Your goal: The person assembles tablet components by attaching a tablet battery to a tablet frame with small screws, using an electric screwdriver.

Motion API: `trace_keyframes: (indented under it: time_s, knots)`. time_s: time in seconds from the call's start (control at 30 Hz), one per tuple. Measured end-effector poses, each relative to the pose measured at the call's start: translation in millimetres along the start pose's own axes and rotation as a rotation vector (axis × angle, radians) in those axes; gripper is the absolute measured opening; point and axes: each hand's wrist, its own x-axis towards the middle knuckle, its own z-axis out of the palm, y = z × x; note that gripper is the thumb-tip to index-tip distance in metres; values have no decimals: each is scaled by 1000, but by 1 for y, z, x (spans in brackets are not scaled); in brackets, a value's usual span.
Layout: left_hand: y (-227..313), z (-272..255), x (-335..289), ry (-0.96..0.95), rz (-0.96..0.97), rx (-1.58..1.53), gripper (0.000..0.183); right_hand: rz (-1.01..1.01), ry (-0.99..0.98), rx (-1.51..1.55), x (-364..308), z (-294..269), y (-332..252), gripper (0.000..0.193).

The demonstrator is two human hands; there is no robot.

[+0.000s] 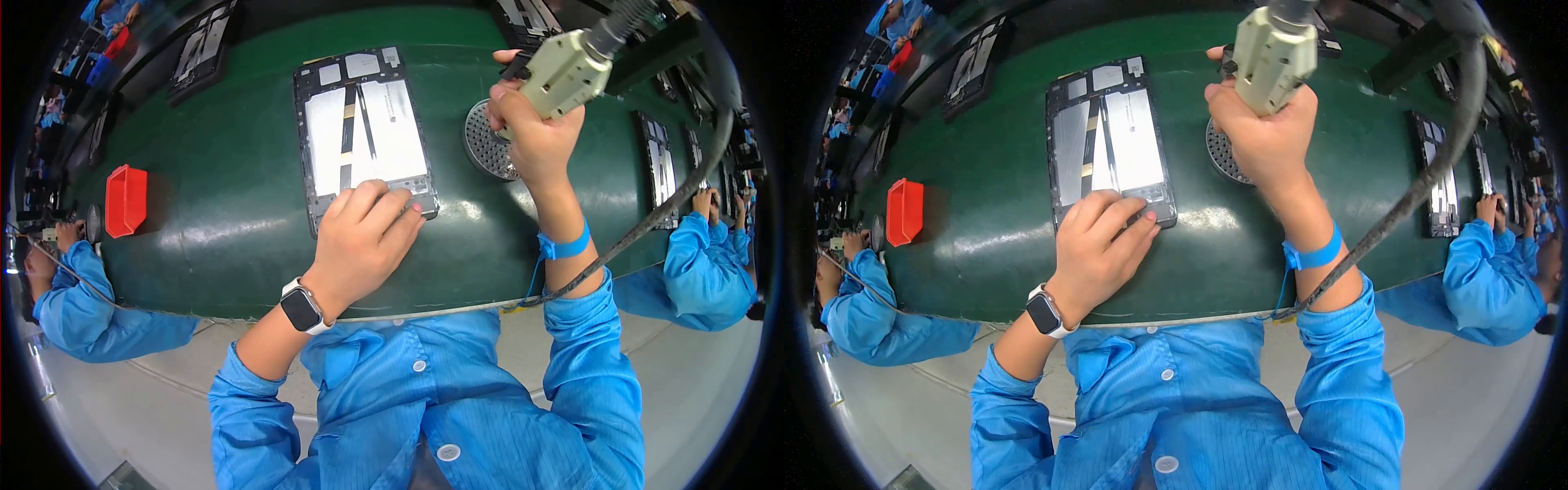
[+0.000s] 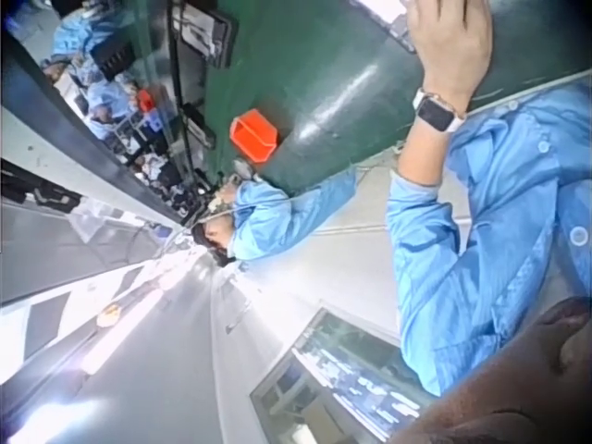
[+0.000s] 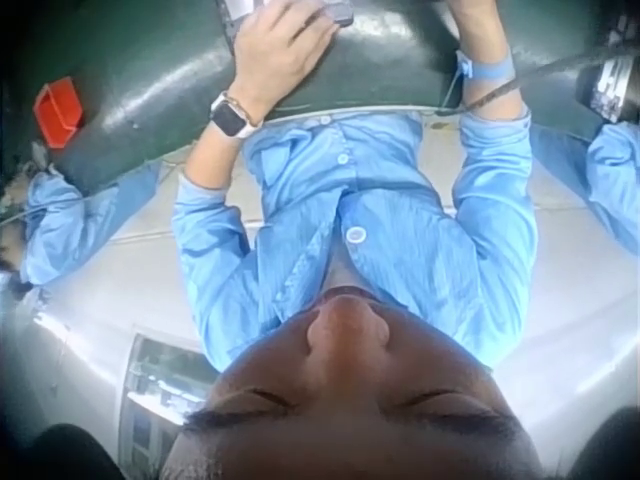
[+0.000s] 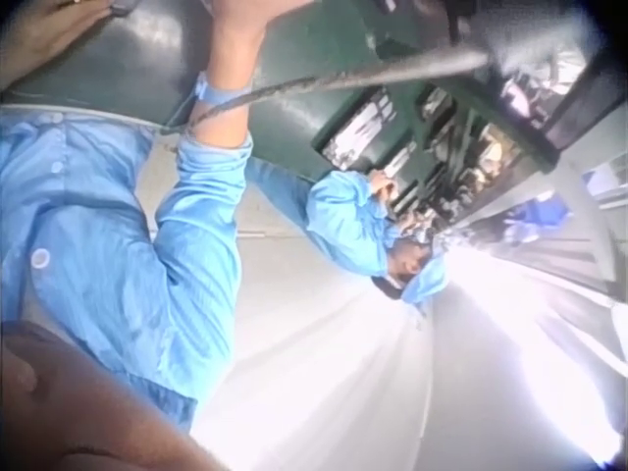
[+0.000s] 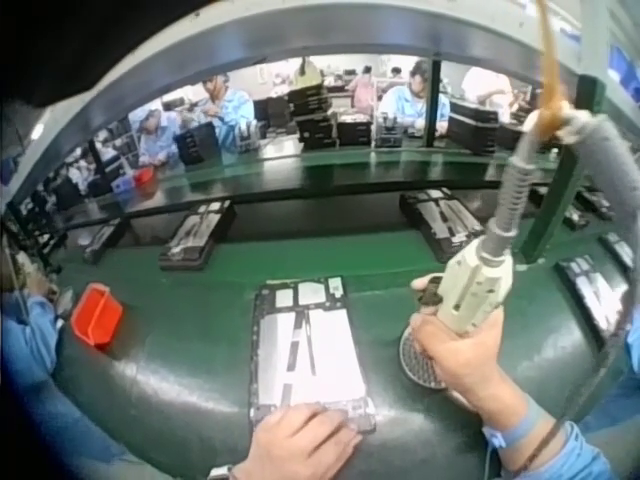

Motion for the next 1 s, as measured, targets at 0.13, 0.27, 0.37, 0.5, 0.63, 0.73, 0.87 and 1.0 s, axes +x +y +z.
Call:
trace_keyframes:
  time_s: [0.13,0.27,0.37,0.5,0.63,0.73,0.87,1.0]
  knots:
    - [-1,-2,2,14,-26,-30,26,29,-32,172,-12,9,-11,24]
    - [-7,2,-1,42,-40,-64,28,117,-154,366,-31,23,-15,34]
    - [-9,4,-3,47,-41,-73,21,179,-220,411,-43,31,-16,34]
    - [-9,4,-4,59,-62,-78,22,194,-271,181,-50,34,-13,39]
    - [-9,6,-6,77,-60,-93,25,171,-257,328,-54,35,-7,34]
    - [-9,7,-7,81,-69,-109,27,143,-289,329,-55,33,-4,32]
    - [-9,8,-7,86,-70,-111,27,92,-333,204,-54,30,-3,30]
    - [-9,8,-5,78,-60,-107,27,80,-360,91,-56,27,-6,29]
